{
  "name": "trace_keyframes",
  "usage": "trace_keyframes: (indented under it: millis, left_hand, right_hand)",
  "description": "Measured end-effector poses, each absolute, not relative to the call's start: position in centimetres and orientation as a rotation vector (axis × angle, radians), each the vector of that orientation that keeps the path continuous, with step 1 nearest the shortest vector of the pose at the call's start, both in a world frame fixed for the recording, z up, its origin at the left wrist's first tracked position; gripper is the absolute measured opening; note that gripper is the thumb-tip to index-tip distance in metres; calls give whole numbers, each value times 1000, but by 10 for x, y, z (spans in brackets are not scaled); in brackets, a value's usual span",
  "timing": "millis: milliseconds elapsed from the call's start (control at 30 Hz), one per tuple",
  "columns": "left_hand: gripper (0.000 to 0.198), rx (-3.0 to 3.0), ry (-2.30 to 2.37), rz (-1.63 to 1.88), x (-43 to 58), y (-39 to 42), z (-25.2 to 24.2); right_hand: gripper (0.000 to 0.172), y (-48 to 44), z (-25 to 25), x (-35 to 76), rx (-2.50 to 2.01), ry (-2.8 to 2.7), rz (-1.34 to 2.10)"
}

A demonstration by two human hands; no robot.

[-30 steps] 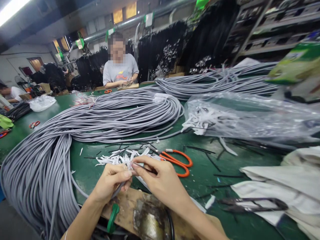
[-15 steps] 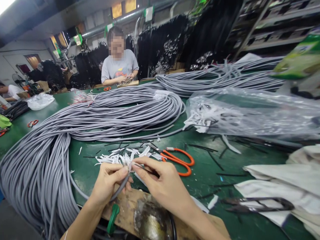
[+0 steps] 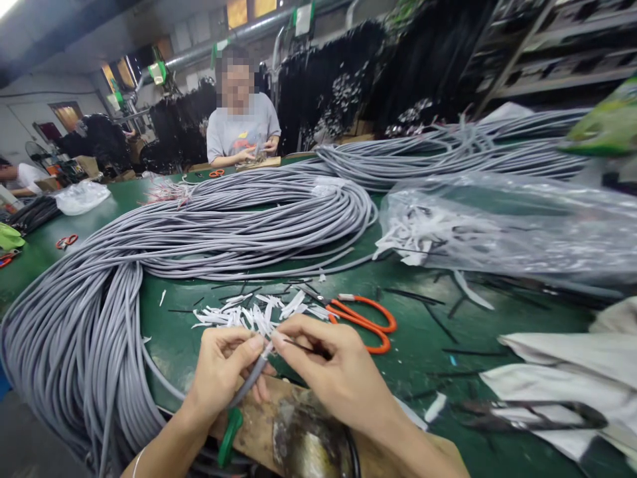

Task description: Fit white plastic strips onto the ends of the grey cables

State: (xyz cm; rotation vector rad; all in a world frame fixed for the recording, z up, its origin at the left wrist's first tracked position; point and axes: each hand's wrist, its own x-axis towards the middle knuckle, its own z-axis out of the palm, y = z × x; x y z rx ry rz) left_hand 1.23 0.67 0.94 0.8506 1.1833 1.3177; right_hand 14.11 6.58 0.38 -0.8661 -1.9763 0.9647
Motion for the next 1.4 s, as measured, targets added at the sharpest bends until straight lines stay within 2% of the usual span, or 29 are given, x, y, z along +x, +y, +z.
trace_keyframes:
  millis: [333, 567, 700, 800, 967, 1067, 1400]
  left_hand:
    - [51, 782, 1121, 1385, 9, 14, 2]
    - [45, 787, 941, 1442, 4, 13, -3]
    - [50, 956, 1025, 1521, 4, 6, 0]
    - [55, 982, 1167, 1392, 4, 6, 4]
    - [29, 1103, 1284, 1427, 5, 8, 9]
    - [30, 1165, 1297, 1483, 6, 6, 7]
    - [16, 1384, 1459, 1531, 8, 4, 3]
  right_hand:
    - [22, 61, -7, 137, -764, -1866, 822]
    - [23, 61, 1, 139, -815, -1860, 848]
    - [23, 61, 8, 143, -877, -1886, 862]
    - [21, 59, 10, 144, -893, -1835, 840]
    - [22, 57, 12, 143, -849, -1884, 834]
    - [23, 57, 13, 143, -828, -1911, 857]
    - [23, 59, 13, 140, -814, -1938, 896]
